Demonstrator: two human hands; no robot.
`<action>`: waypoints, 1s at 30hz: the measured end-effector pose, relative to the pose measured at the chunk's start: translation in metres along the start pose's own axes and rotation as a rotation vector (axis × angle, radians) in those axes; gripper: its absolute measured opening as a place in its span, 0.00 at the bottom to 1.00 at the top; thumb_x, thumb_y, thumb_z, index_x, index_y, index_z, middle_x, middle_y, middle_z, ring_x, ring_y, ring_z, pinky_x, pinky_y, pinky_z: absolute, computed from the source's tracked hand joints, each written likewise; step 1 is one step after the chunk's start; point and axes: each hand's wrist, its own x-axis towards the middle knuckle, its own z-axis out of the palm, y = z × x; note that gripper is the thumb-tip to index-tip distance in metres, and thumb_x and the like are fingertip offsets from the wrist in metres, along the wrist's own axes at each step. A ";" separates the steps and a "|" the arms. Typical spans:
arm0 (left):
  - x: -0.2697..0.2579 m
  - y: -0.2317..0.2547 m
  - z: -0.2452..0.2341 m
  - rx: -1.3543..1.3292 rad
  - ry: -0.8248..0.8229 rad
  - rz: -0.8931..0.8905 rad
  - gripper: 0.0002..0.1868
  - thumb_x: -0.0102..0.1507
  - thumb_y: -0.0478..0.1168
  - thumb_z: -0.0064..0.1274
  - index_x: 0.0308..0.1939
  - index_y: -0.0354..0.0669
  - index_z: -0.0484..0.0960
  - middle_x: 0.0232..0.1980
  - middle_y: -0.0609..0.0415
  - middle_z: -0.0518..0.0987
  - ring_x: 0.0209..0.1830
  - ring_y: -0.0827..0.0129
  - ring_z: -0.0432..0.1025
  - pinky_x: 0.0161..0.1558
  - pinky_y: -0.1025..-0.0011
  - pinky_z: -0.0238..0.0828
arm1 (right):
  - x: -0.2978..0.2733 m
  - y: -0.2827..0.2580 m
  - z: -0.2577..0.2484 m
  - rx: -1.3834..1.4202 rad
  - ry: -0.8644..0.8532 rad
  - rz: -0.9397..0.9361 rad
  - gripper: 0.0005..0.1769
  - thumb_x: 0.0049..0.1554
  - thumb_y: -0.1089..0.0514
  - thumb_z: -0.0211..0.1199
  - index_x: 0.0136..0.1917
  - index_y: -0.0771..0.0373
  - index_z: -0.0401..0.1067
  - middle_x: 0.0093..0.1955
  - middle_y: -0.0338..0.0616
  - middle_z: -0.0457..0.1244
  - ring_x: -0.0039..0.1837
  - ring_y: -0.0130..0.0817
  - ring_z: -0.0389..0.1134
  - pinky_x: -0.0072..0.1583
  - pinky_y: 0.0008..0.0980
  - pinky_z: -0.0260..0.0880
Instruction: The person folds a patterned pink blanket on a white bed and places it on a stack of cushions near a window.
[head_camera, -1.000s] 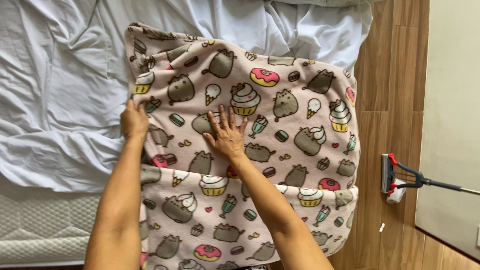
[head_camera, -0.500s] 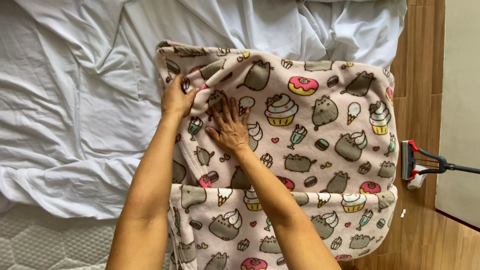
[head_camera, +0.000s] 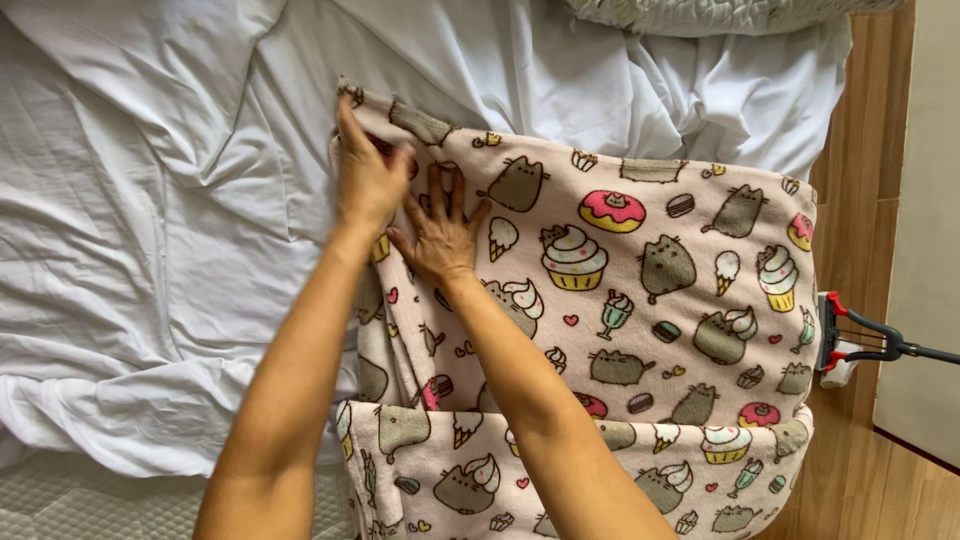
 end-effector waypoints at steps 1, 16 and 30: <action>-0.015 0.000 0.000 0.144 -0.077 0.029 0.56 0.59 0.48 0.67 0.73 0.27 0.41 0.70 0.19 0.56 0.68 0.33 0.56 0.70 0.44 0.54 | 0.009 0.000 0.005 -0.088 0.083 0.007 0.48 0.62 0.17 0.35 0.86 0.36 0.33 0.88 0.44 0.22 0.86 0.60 0.20 0.72 0.85 0.19; -0.247 0.037 -0.038 0.427 -0.791 -0.673 0.47 0.54 0.64 0.69 0.61 0.32 0.68 0.59 0.37 0.76 0.56 0.47 0.76 0.53 0.57 0.75 | -0.078 0.018 -0.007 -0.036 0.088 -0.190 0.39 0.64 0.27 0.40 0.84 0.34 0.39 0.88 0.41 0.26 0.87 0.49 0.26 0.78 0.70 0.27; -0.339 -0.019 -0.032 0.496 -0.784 -0.777 0.16 0.69 0.41 0.48 0.57 0.40 0.84 0.63 0.40 0.78 0.64 0.46 0.73 0.60 0.47 0.71 | -0.299 0.032 0.017 0.049 -0.340 -0.347 0.38 0.59 0.22 0.50 0.72 0.42 0.67 0.86 0.42 0.36 0.87 0.45 0.28 0.77 0.74 0.22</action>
